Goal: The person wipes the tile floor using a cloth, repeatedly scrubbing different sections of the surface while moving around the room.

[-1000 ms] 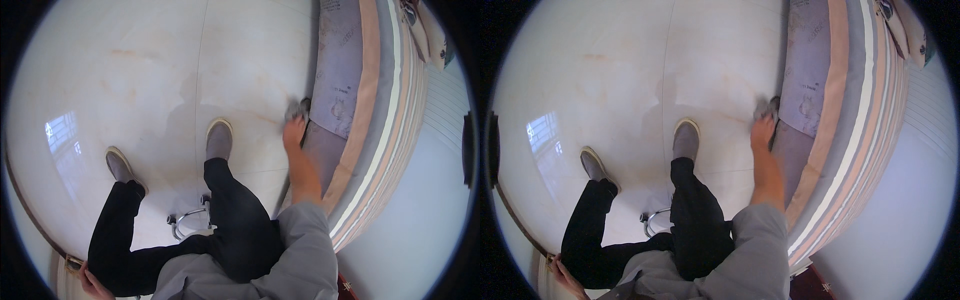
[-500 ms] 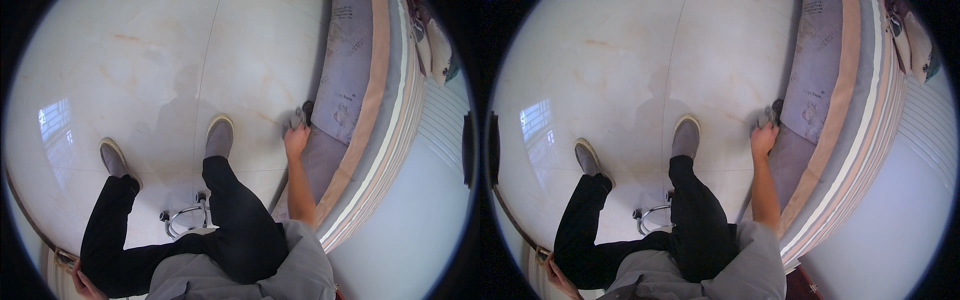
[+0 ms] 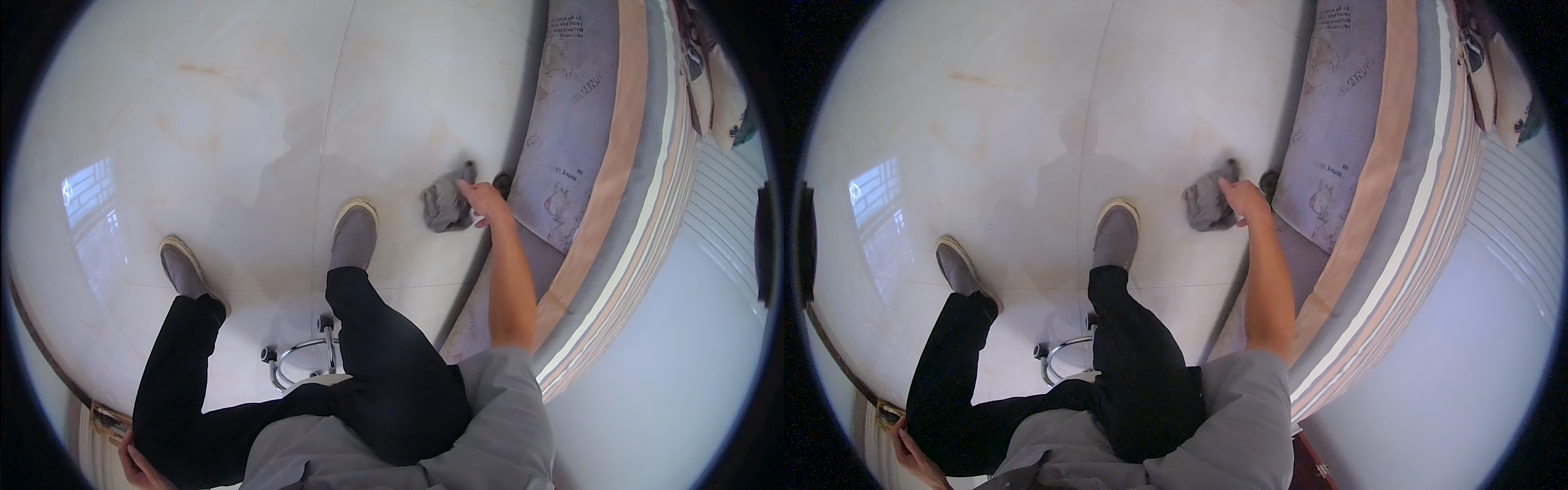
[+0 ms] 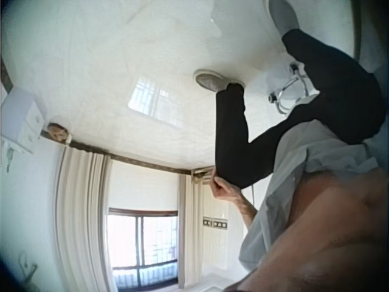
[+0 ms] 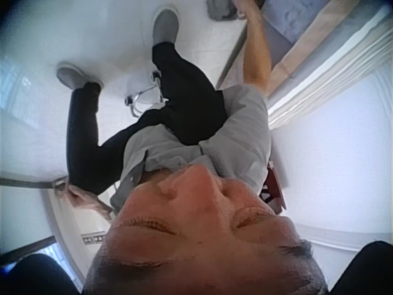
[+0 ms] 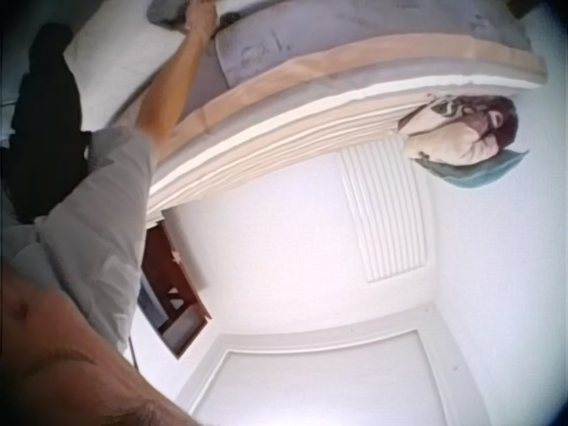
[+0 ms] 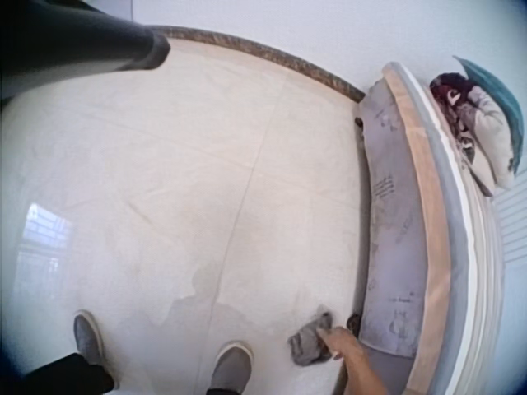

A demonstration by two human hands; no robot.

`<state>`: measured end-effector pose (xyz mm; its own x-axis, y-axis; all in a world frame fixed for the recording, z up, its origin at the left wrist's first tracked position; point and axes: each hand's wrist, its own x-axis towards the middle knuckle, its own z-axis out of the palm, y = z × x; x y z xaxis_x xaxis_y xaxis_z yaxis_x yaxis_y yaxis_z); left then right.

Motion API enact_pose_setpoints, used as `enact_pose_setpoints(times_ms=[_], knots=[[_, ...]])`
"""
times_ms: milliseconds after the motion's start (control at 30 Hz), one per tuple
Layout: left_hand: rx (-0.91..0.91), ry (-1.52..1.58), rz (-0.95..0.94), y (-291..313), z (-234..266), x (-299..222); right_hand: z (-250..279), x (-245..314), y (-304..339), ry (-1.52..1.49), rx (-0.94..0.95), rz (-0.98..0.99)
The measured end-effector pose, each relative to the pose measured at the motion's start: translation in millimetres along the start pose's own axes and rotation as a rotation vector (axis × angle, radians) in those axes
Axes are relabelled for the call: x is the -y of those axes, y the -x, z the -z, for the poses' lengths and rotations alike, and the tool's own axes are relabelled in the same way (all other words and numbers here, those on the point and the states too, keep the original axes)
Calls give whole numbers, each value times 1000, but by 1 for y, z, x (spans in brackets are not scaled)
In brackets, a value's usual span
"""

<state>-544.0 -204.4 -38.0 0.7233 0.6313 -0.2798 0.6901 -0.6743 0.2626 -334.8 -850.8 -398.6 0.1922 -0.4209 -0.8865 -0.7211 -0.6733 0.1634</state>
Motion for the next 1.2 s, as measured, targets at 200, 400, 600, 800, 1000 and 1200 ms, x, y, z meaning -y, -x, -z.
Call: enact_pose_setpoints(times_ms=[200, 400, 600, 800, 1000, 1200], knots=[[10, -10, 6, -9, 0, -2, -12, -42, -74, 304, -705, 88], [4, -37, -16, -11, 2, -1, 9, -44, -109, 453, -526, 34], [-18, -171, -36, -6, 10, 2, -13, 19, -68, 362, -573, 8], [11, -169, -42, -9, 2, -12, -42, 15, -60, 177, -595, 52], [16, -133, -32, -6, 3, -9, -11, -26, -94, 340, -849, -25], [85, -216, 210, -8, 19, 45, 17, -28, -140, 133, -646, -227]])
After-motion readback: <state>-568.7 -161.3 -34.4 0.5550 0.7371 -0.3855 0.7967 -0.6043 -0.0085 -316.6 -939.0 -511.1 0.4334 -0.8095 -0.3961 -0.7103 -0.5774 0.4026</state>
